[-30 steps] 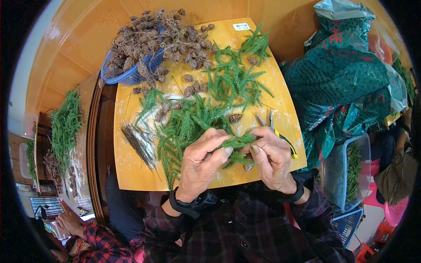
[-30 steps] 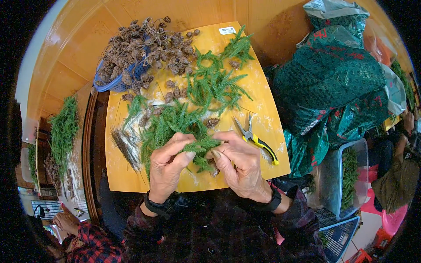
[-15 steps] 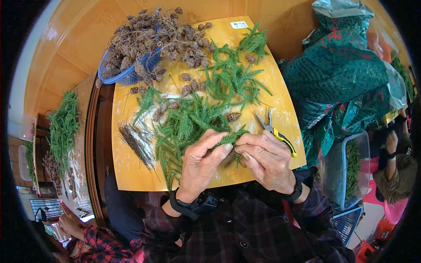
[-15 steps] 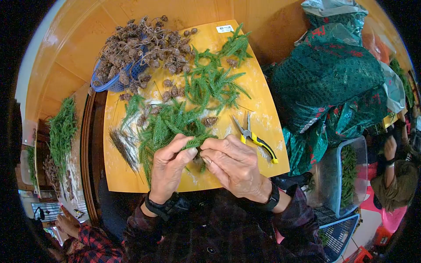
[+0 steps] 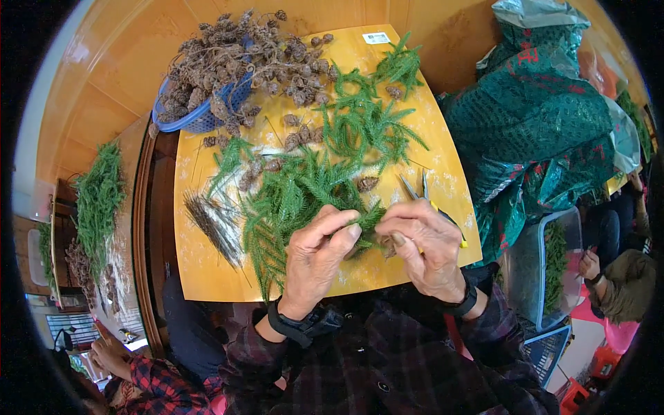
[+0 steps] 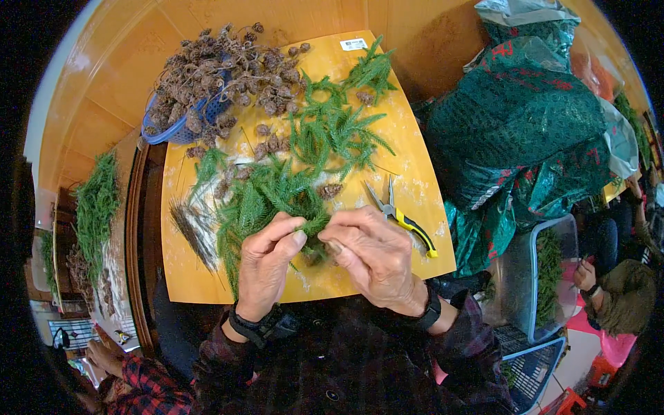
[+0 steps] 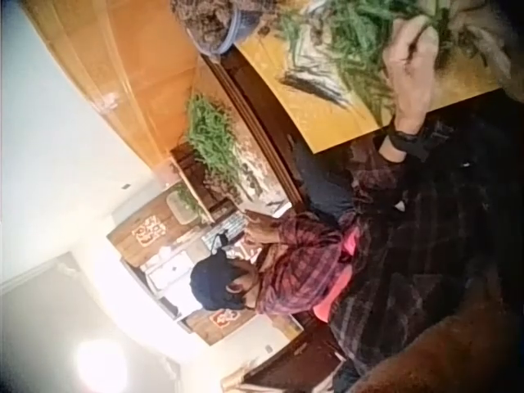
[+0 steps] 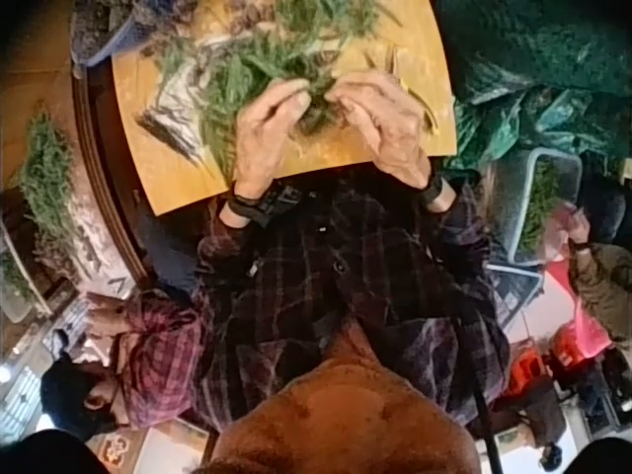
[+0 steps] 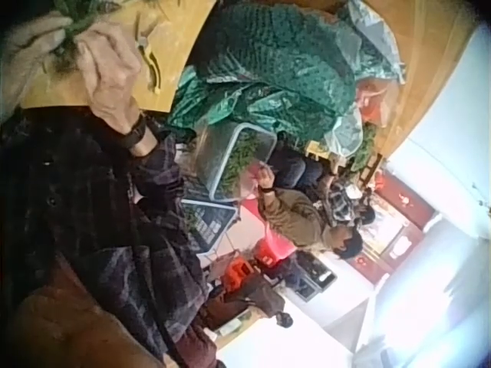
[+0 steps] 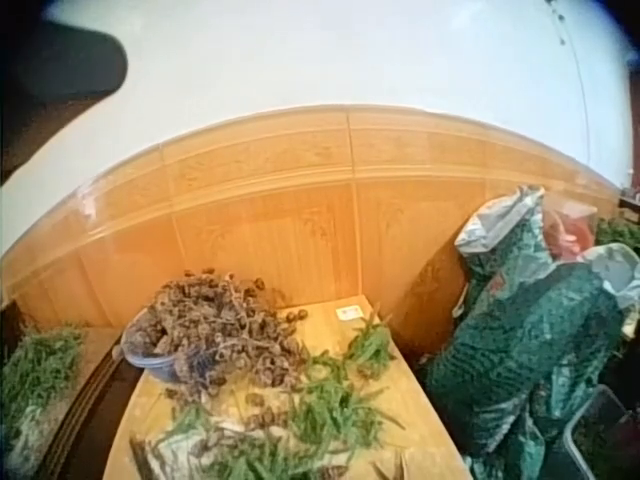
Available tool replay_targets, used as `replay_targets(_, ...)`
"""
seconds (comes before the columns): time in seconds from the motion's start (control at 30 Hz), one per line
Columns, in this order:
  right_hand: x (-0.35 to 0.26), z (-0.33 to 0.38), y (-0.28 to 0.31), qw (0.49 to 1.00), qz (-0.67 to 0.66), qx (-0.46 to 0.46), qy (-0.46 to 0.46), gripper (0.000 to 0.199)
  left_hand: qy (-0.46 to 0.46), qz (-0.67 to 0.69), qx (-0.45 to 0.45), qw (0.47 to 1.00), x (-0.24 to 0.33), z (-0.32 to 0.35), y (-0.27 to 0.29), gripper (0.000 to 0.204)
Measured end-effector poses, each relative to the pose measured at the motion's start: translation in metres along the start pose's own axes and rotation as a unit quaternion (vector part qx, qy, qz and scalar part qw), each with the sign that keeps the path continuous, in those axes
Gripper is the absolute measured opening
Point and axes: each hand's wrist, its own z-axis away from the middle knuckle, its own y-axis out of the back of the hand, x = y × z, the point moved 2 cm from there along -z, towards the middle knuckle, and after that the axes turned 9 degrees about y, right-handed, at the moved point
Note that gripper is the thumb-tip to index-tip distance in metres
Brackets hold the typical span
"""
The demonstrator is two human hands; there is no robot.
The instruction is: The person picks up pinecones and green branches from a table, then attaches the pinecones to the branches by hand. Using pliers, the person trims and secures the wire on the assembled pieces before setting them aside.
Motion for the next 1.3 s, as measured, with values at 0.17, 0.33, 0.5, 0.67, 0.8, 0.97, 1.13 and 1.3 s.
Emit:
replay_targets(0.17,0.011,0.001,0.0,0.994,-0.091,-0.013,-0.054,0.022,0.044,-0.01,-0.017,0.999,0.0,0.003,0.002,0.021)
replay_targets(0.33,0.007,0.003,0.006,0.956,-0.194,-0.015,-0.221,0.032,-0.001,-0.061,-0.038,0.997,0.008,0.002,-0.003,0.02)
replay_targets(0.5,0.011,0.011,0.001,0.904,-0.289,0.018,-0.315,0.037,0.04,-0.008,-0.026,0.999,0.003,0.002,-0.003,0.018)
replay_targets(0.67,0.012,0.009,-0.001,0.908,-0.287,0.105,-0.288,0.036,0.028,0.007,-0.023,0.999,-0.002,0.001,-0.003,0.017)
replay_targets(0.8,0.009,0.004,0.01,0.955,-0.19,0.089,-0.209,0.025,-0.02,-0.07,-0.002,0.997,0.0,-0.001,0.003,0.018)
replay_targets(0.97,-0.002,0.0,0.004,0.996,-0.037,0.002,-0.075,0.006,-0.026,-0.096,0.017,0.995,0.003,-0.001,0.0,0.018)
replay_targets(1.13,-0.007,0.0,0.001,0.999,0.027,-0.01,-0.043,0.011,-0.055,-0.117,0.027,0.991,0.005,0.0,-0.001,0.018)
replay_targets(1.3,-0.007,0.003,0.0,0.996,0.039,-0.015,-0.084,0.013,-0.057,-0.121,0.03,0.991,0.005,0.001,-0.001,0.018)
